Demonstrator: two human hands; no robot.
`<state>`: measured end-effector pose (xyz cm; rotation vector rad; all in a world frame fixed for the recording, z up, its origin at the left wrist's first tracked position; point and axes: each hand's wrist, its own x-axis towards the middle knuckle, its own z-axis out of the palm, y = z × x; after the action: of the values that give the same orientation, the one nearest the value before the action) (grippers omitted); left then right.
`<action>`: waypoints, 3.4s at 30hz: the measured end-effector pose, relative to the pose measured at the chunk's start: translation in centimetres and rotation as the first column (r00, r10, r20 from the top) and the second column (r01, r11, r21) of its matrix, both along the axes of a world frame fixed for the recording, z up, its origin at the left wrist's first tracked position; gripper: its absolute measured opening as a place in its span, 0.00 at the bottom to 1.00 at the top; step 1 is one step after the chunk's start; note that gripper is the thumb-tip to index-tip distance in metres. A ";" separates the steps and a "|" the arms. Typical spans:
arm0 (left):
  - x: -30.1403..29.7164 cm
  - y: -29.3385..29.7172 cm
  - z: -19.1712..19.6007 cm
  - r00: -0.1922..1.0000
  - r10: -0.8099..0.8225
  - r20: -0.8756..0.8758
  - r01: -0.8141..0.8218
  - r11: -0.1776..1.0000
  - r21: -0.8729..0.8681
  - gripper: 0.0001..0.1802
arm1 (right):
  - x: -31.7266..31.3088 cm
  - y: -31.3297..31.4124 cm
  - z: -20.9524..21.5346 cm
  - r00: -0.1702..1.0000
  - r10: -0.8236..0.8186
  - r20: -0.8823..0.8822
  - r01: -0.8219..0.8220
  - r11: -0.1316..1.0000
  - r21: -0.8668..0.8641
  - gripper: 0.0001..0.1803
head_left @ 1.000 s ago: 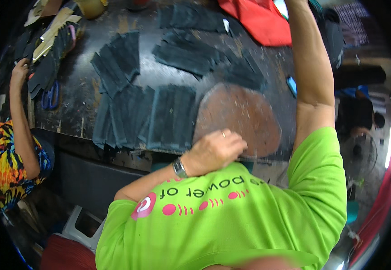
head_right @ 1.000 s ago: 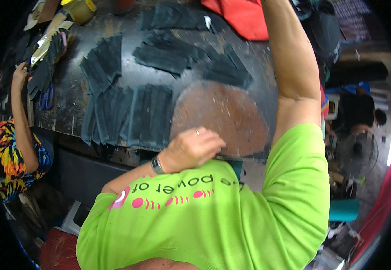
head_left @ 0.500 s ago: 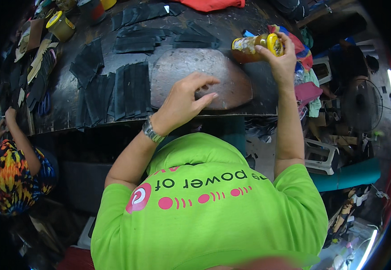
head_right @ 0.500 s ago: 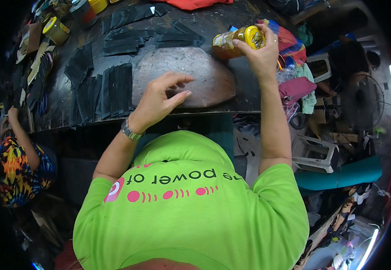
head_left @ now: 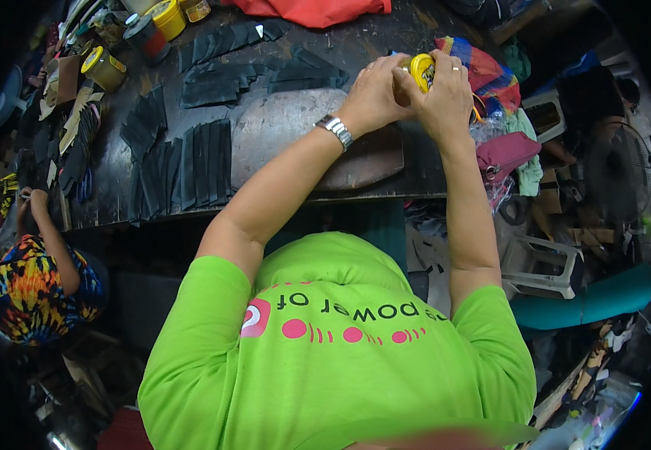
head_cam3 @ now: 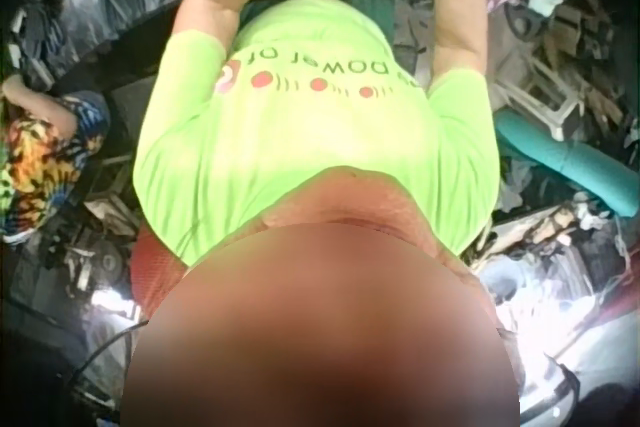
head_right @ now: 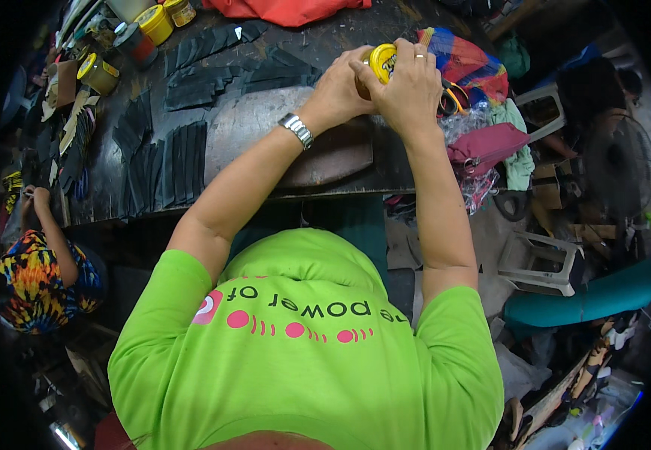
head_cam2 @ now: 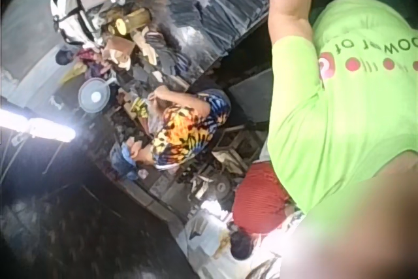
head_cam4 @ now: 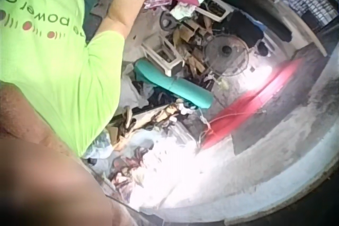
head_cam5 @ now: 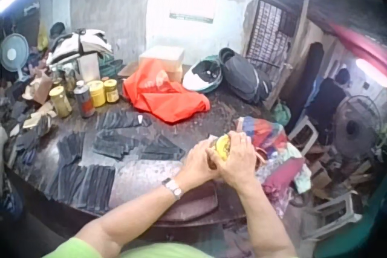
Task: The person uses a utility knife to trim a small black leather piece, then opens a jar and applies a substance to the leather. They repeatedly pick up, align, and press two leather pieces together on the worktable, handling them one at a time.
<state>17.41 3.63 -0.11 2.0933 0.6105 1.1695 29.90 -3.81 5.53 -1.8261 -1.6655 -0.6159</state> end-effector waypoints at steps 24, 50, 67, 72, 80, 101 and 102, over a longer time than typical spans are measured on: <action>-2.8 -0.4 2.5 0.993 -0.052 0.108 0.049 0.998 0.027 0.41 | -1.0 0.9 4.1 0.840 0.477 0.258 -0.520 0.844 0.132 0.32; -5.0 -1.4 3.1 0.283 -0.884 0.372 0.777 -0.016 -0.629 0.47 | -0.6 -5.2 6.0 0.448 0.540 -0.712 -0.800 0.598 -0.050 0.35; -3.2 -0.8 1.9 0.977 -0.213 -0.017 0.211 0.972 -0.100 0.46 | 13.0 -7.4 5.7 -0.484 0.623 -0.615 -0.038 0.687 0.726 0.36; -2.5 -0.7 1.5 0.982 -0.190 -0.018 0.186 0.973 -0.139 0.48 | 20.3 -6.3 4.2 0.154 0.492 -0.857 0.160 0.844 0.513 0.31; -1.8 -1.0 0.8 0.974 -0.223 0.038 0.226 0.958 -0.175 0.49 | 16.5 -3.4 -3.6 0.950 -0.135 -0.282 0.028 0.934 -0.355 0.41; -2.0 -0.4 1.3 0.950 -0.313 0.005 0.308 0.932 -0.191 0.52 | 2.5 1.1 6.2 0.640 0.690 -0.339 -0.768 0.596 -0.237 0.14; -1.9 -0.4 1.3 0.953 -0.304 0.005 0.300 0.937 -0.176 0.51 | 2.5 1.1 6.1 0.643 0.693 -0.324 -0.765 0.601 -0.231 0.16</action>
<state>15.48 3.27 1.22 1.9675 0.3685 0.8865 32.36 -2.70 11.63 -1.1385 -2.2547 0.2503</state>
